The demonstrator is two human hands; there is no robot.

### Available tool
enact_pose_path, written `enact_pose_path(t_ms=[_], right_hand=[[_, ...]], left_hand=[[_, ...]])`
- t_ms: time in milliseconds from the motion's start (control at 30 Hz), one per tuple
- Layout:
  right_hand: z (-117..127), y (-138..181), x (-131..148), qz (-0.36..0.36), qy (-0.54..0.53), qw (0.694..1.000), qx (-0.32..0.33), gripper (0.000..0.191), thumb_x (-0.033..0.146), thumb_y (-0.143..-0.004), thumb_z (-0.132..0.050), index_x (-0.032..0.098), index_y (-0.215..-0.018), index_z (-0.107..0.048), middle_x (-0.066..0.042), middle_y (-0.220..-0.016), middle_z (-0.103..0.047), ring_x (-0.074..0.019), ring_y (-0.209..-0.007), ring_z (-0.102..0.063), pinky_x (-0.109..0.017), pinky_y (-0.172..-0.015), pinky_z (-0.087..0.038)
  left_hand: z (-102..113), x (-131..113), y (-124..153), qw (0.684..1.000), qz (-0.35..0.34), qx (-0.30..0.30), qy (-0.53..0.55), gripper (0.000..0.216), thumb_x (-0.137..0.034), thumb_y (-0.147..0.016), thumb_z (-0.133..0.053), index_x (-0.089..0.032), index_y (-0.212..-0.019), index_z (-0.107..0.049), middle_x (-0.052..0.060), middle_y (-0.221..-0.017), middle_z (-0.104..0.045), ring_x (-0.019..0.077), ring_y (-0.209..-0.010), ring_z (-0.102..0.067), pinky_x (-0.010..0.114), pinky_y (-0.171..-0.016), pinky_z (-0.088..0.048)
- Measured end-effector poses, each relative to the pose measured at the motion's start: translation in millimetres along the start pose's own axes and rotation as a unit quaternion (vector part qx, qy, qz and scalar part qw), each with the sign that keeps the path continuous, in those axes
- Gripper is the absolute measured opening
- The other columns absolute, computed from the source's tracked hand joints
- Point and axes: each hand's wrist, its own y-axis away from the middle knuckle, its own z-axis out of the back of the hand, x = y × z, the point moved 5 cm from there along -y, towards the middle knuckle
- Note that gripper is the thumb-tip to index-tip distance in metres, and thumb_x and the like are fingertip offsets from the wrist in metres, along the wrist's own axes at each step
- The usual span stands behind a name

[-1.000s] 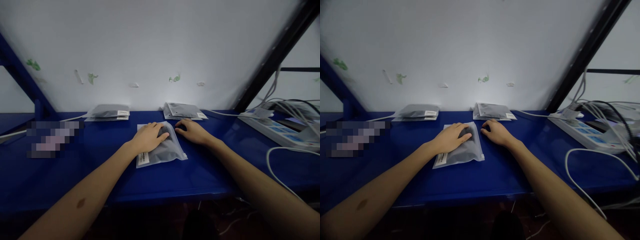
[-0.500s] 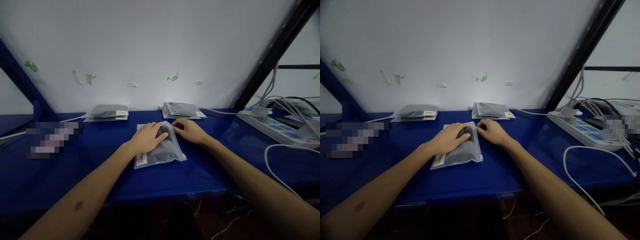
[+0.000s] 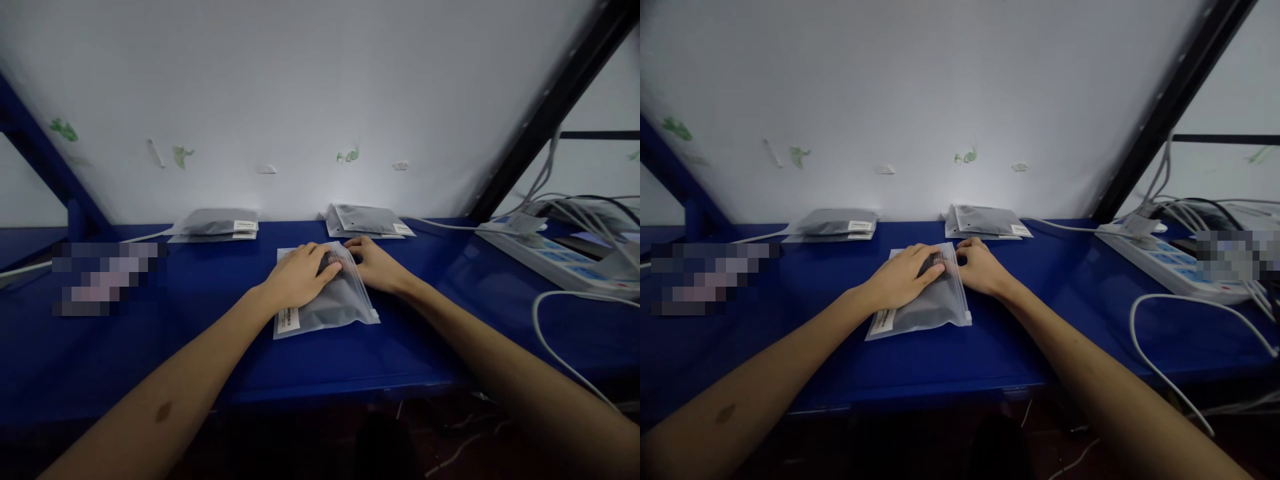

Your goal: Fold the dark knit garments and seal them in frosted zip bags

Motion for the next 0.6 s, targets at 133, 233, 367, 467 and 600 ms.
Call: enact_pose_path(t_ms=[133,233,367,467,600], right_hand=[[-6.3,0.7,3.7,0.013,0.001,1.0,0.024,0.026,0.038,-0.077,-0.073,0.018,-0.092,-0.078,-0.017,-0.134,-0.055,-0.0373,-0.133,-0.042,-0.052,-0.111,-0.036],[-5.2,-0.5,3.4,0.006,0.006,1.0,0.018,0.022,0.035,-0.077,-0.071,0.017,-0.089,-0.078,-0.018,-0.135,-0.053,-0.0356,-0.132,-0.044,-0.049,-0.11,-0.039],[9.0,-3.5,-11.8,-0.037,0.066,0.996,-0.044,0.023,0.036,-0.084,-0.064,0.017,-0.078,-0.076,-0.018,-0.118,-0.062,-0.0327,-0.127,-0.049,-0.044,-0.107,-0.041],[29.7,-1.4,-34.2,-0.086,0.162,0.976,-0.116,0.028,0.039,-0.087,-0.06,0.016,-0.082,-0.075,-0.018,-0.115,-0.061,-0.033,-0.121,-0.052,-0.045,-0.102,-0.043],[58.7,8.0,-61.9,-0.159,0.272,0.931,-0.184,0.029,0.039,-0.086,-0.06,0.016,-0.098,-0.074,-0.019,-0.124,-0.056,-0.034,-0.113,-0.055,-0.046,-0.09,-0.046]], left_hand=[[-1.4,-1.2,0.7,1.0,0.006,0.014,0.0,0.057,-0.054,-0.102,-0.023,-0.019,-0.14,-0.047,0.013,-0.134,-0.057,0.029,-0.122,-0.054,0.047,-0.107,-0.04],[-4.5,0.2,1.8,1.0,0.018,0.022,0.004,0.065,-0.061,-0.101,-0.018,-0.019,-0.146,-0.039,0.014,-0.145,-0.049,0.0308,-0.131,-0.049,0.048,-0.111,-0.037],[-12.8,3.6,2.2,0.998,0.039,0.046,-0.008,0.079,-0.067,-0.098,-0.014,-0.013,-0.156,-0.02,0.017,-0.162,-0.026,0.034,-0.147,-0.027,0.052,-0.119,-0.024],[-18.4,4.3,2.7,0.995,0.048,0.082,-0.027,0.084,-0.069,-0.097,-0.012,-0.013,-0.159,-0.012,0.016,-0.165,-0.014,0.0334,-0.152,-0.012,0.055,-0.121,-0.015],[-16.1,3.9,6.5,0.991,0.037,0.126,-0.032,0.082,-0.068,-0.097,-0.013,-0.016,-0.16,-0.008,0.014,-0.166,-0.007,0.0322,-0.153,-0.005,0.056,-0.121,-0.01]])
